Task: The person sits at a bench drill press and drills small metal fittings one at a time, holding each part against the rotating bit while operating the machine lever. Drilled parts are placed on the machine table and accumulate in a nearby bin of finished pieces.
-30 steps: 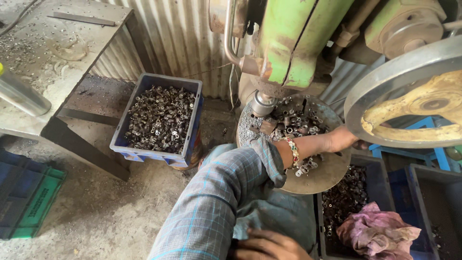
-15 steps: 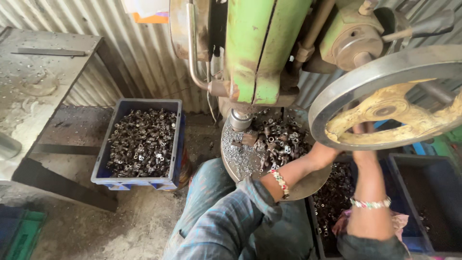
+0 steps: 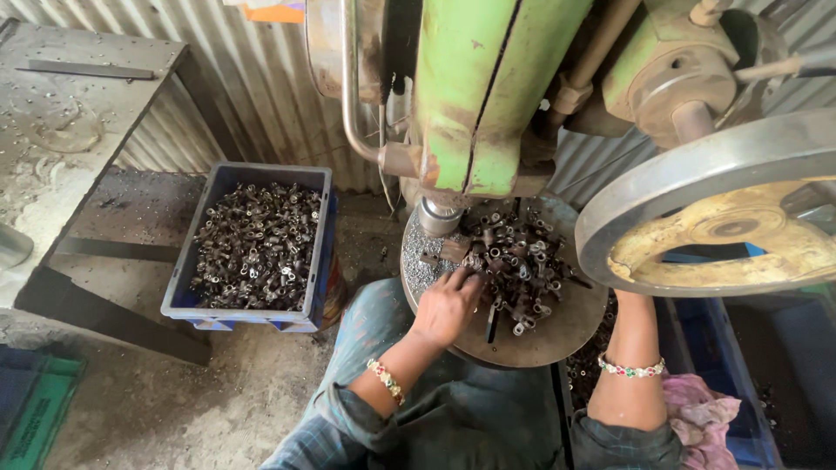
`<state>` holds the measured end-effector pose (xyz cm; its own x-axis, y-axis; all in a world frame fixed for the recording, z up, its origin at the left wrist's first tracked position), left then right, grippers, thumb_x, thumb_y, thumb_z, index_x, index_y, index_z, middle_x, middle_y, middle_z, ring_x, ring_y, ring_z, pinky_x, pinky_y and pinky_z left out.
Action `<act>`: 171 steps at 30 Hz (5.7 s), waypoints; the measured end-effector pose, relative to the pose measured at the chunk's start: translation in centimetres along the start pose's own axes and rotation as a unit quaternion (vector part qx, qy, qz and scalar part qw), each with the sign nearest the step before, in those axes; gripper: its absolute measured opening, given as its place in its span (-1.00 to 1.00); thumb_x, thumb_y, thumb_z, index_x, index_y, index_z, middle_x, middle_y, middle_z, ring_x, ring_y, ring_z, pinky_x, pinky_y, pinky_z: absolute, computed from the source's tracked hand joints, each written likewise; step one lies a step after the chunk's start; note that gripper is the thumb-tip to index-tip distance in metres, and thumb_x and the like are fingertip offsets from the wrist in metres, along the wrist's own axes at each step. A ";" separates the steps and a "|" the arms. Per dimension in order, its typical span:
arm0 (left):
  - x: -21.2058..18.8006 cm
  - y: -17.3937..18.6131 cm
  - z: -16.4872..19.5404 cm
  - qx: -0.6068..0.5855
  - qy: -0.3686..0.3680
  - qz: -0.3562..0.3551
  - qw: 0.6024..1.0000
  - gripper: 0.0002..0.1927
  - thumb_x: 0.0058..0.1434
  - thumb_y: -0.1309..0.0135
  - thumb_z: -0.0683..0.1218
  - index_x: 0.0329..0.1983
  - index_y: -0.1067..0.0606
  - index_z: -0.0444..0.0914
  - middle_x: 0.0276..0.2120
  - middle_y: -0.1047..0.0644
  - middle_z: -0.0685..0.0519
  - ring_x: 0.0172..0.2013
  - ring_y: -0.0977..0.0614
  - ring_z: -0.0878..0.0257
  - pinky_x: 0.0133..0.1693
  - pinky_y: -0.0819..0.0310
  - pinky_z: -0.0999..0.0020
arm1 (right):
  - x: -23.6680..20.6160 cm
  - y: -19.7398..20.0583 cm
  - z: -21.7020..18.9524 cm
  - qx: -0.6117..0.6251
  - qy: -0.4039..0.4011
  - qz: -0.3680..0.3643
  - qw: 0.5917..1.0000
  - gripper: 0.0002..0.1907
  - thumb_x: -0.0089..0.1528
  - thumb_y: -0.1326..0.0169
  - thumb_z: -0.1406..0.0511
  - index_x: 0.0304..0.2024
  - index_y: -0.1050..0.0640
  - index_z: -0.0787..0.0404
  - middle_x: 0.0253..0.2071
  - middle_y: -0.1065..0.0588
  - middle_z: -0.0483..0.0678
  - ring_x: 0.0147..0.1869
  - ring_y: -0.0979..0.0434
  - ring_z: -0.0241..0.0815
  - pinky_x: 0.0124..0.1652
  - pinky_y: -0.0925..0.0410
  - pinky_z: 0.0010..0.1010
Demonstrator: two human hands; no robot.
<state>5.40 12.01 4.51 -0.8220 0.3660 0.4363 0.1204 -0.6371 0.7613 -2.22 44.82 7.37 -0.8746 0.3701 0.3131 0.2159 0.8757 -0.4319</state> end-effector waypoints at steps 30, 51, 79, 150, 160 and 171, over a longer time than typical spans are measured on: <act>-0.3 5.2 -9.6 -0.482 0.248 0.223 0.810 -0.74 0.25 -0.17 -0.31 0.02 -0.59 -0.41 -0.16 -0.67 0.02 -0.17 -0.63 0.38 -0.05 -0.55 0.48 | -0.6 1.4 0.8 -0.629 0.030 0.020 0.777 -0.23 0.40 0.00 -0.10 0.41 -0.27 0.32 0.48 -0.22 0.16 0.53 -0.10 0.18 0.38 0.04 -0.02; 3.8 4.2 -14.6 -0.583 0.209 0.044 0.784 -0.93 0.32 -0.15 -0.25 -0.19 -0.60 -0.38 -0.27 -0.63 0.06 -0.20 -0.62 0.35 -0.05 -0.53 0.41 | 5.3 -6.2 1.3 -0.464 0.182 0.050 0.866 -0.94 0.48 -0.02 0.47 -0.09 -0.51 0.40 -0.37 -0.48 0.03 -0.46 -0.50 -0.14 -0.40 -0.33 -0.35; 2.9 6.4 -11.9 -0.466 0.369 0.180 0.784 -0.72 0.26 -0.23 -0.08 -0.37 -0.55 -0.43 -0.51 -0.61 0.00 -0.55 -0.63 0.31 -0.48 -0.55 0.39 | -5.3 4.3 0.4 -0.730 0.206 -0.022 0.652 -0.60 0.35 -0.08 0.26 0.21 -0.50 0.30 0.22 -0.48 0.19 0.34 -0.42 0.28 0.28 -0.26 0.04; -0.9 3.4 -10.3 -0.496 0.275 0.229 0.791 -0.79 0.36 -0.16 -0.11 -0.05 -0.52 -0.35 -0.31 -0.55 0.13 -0.29 -0.50 0.44 -0.24 -0.42 0.52 | -2.6 2.5 2.3 -0.386 0.080 0.000 0.919 -0.91 0.52 0.03 0.43 -0.01 -0.50 0.21 -0.35 -0.40 -0.13 -0.53 -0.31 -0.36 -0.48 -0.20 -0.47; 2.8 6.1 -11.1 -0.334 0.302 0.105 0.887 -0.76 0.22 -0.26 -0.09 -0.17 -0.61 -0.36 -0.48 -0.59 0.13 -0.43 -0.49 0.47 -0.32 -0.43 0.55 | -4.9 -1.6 -0.3 -0.432 0.017 0.068 0.899 -0.95 0.53 0.03 0.37 -0.02 -0.47 0.18 -0.49 -0.31 -0.18 -0.59 -0.21 -0.41 -0.55 -0.09 -0.45; 2.5 2.6 -12.7 -0.492 0.213 0.234 0.811 -0.87 0.31 -0.22 -0.20 -0.17 -0.59 -0.40 -0.34 -0.57 0.11 -0.30 -0.52 0.44 -0.21 -0.42 0.54 | 0.9 -2.4 3.1 -0.342 0.146 0.065 0.926 -0.94 0.51 0.02 0.51 -0.05 -0.48 0.34 -0.42 -0.34 -0.18 -0.49 -0.28 -0.39 -0.50 -0.14 -0.44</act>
<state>-3.41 2.65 1.43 -0.9574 -0.2058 0.2027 0.1439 -0.9483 -0.2828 -4.86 42.02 6.03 -0.6888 0.4665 0.5549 0.6228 0.7726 0.1236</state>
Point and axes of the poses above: each hand's wrist, its own x-axis towards the middle knuckle, its own y-axis out of the back of the hand, z = x × y, the point moved 4 cm from there along x, towards the middle knuckle
